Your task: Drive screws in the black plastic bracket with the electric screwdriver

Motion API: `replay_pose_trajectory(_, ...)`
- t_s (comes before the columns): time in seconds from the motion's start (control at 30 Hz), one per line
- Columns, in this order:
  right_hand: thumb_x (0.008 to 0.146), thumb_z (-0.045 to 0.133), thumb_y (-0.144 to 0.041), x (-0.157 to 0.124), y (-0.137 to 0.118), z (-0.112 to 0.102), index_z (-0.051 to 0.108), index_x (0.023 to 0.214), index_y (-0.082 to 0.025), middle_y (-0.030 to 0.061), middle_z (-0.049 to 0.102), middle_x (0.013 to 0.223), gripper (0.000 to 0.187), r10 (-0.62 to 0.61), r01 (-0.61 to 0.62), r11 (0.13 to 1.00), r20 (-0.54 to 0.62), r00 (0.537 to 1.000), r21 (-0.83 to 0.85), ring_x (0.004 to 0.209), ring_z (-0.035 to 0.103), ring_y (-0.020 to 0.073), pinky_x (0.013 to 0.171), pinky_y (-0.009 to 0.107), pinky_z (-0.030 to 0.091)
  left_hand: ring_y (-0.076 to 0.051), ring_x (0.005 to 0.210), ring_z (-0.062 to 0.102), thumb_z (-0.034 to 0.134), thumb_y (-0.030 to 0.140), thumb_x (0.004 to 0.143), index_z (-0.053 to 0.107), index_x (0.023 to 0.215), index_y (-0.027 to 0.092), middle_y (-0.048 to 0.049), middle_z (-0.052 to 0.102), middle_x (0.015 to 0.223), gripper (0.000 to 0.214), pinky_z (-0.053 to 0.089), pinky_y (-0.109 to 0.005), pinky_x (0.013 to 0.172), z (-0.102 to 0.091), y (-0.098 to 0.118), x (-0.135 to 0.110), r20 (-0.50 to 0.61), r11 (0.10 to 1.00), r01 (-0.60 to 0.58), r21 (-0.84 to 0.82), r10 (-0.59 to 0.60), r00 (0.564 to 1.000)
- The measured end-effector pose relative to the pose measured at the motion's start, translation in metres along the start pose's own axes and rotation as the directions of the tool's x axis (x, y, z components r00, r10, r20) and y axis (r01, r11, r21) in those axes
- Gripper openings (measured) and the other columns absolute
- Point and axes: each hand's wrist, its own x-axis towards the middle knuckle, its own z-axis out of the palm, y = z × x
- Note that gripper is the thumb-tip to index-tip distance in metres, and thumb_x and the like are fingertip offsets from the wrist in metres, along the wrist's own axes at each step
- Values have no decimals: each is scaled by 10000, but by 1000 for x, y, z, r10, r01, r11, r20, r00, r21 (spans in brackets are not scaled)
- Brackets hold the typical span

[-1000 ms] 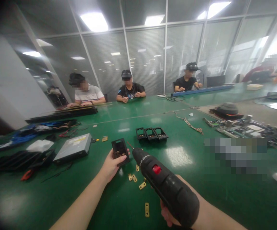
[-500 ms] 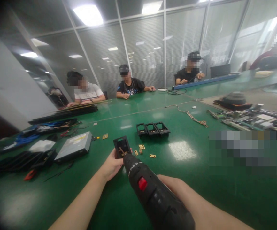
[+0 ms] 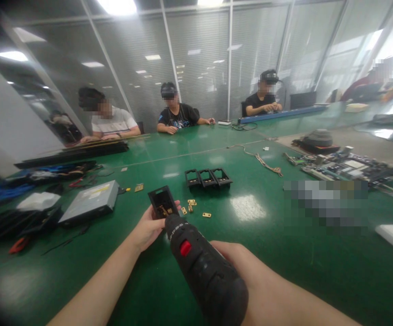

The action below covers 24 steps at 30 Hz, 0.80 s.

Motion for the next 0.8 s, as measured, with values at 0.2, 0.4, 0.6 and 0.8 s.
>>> replay_pose_trajectory(0.2,738,1004,-470,3,-4,5,644,1617,-229,222,659,1584,980,-36,36,999,-45,998,5,1410,657,462,1175,624,557,-362,1261,779,1050,78,612,775,1268,193,-177,809,1389,720,567,-529,1181,1,-2,0,13,1000,12,-9,-12,1000)
replay_pose_trajectory(0.4,803,943,-506,7,-11,7,661,1600,-232,212,686,1545,889,-25,25,999,-12,1000,-43,1350,693,437,1155,632,567,-377,1298,770,1059,110,611,776,1265,196,-177,807,1405,718,571,-539,1188,1,0,-2,10,1000,26,3,-26,1000)
replay_pose_trajectory(0.6,784,944,-503,11,-21,10,695,1563,-205,199,754,1426,870,-39,40,999,29,999,-13,1249,732,408,1102,565,607,-384,1285,777,1061,117,604,770,1281,195,-182,813,1386,741,589,-540,1162,0,-2,-1,16,1000,23,2,-23,1000)
replay_pose_trajectory(0.8,772,921,-487,15,-34,13,743,1495,-198,174,792,1334,799,-50,50,999,2,999,-17,1179,744,395,966,488,655,-383,1261,786,1063,121,611,773,1286,194,-189,812,1380,738,583,-545,1168,-1,-2,-1,29,1000,24,5,-24,999)
